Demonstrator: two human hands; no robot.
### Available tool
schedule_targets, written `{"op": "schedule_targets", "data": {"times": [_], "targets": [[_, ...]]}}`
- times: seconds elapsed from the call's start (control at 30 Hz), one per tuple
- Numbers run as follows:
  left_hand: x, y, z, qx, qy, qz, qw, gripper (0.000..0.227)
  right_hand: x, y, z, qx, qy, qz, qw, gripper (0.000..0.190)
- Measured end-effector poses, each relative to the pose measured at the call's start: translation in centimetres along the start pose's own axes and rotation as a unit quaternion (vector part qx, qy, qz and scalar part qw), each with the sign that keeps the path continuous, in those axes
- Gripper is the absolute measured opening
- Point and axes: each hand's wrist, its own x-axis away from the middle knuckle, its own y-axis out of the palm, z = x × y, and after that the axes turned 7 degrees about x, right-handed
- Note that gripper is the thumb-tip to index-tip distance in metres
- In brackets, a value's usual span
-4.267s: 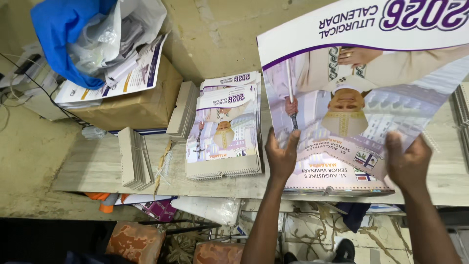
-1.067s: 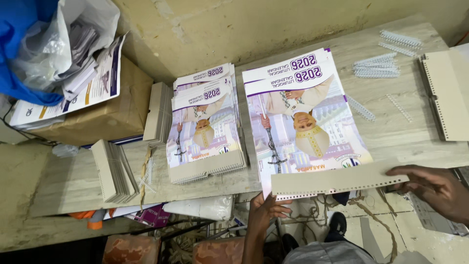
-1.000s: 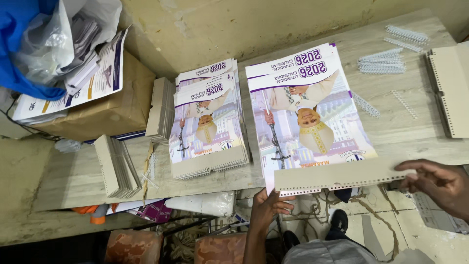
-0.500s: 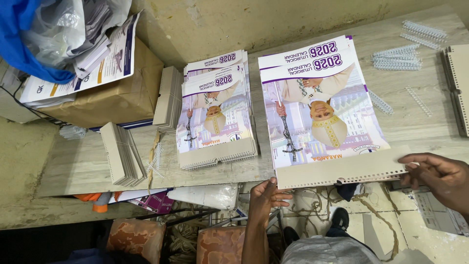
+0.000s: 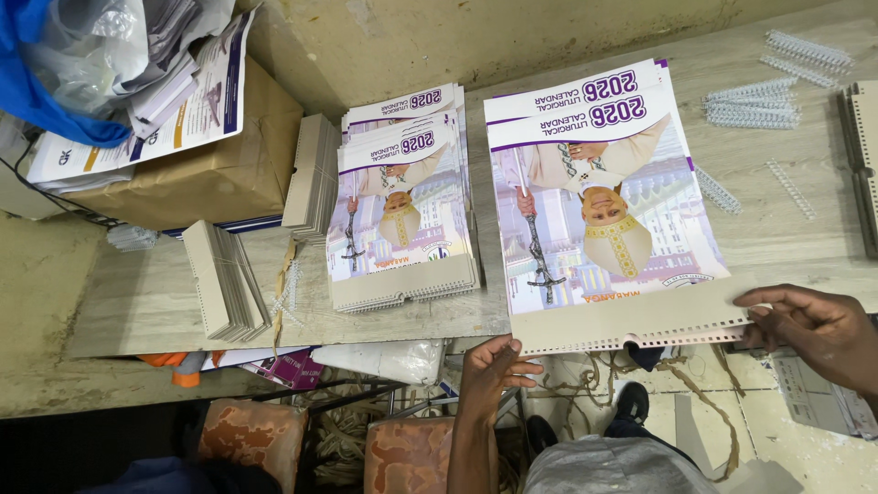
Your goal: The person inserts a plastic spiral binding wire into the pre-punched holes of a calendar page by hand. They align the wire with the holes and push it through to secure the pages together.
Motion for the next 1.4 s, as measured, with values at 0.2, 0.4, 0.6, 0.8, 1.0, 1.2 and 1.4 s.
{"op": "schedule_targets", "data": {"times": [0.2,0.4,0.6,0.8,1.0,1.2,1.4], "targets": [[-0.2,-0.3,-0.7,0.014,-0.013,0.06,0.998,0.042,-7.1,-3.4,-3.3,0.202,0.003,0.155,0.967,0.028],[-0.4,-0.7,-1.0,-0.01,-0.015,0.069,0.997,0.056,-22.1,-6.1,3.0,0.574,0.101,0.251,0.773,0.046],[-0.5,-0.2,-0.8,0.012,0.013,0.036,0.999,0.046,-23.1,-4.7,2.5,0.333,-0.189,0.366,0.848,0.006],[0.2,1.1,0.1,-0.014,-0.004,0.048,0.999,0.022,-6.0,9.7,-7.3,0.197,-0.33,-0.073,0.92,0.023],[-0.7,0.3,-0.6,0.005,-0.013,0.029,1.0,0.025,-0.4,18.9,-7.3,0.273,-0.467,-0.136,0.83,0.052],[-0.5,0.5,-0.4,0.006,0.002,0.016,1.0,0.02,-1.0,20.4,-5.4,0.369,-0.505,-0.113,0.772,0.06],[-1.0,0.1,-0.9,-0.001,0.005,0.001,1.0,0.022,-0.8,20.8,-5.7,0.469,-0.502,-0.104,0.719,0.057]]}}
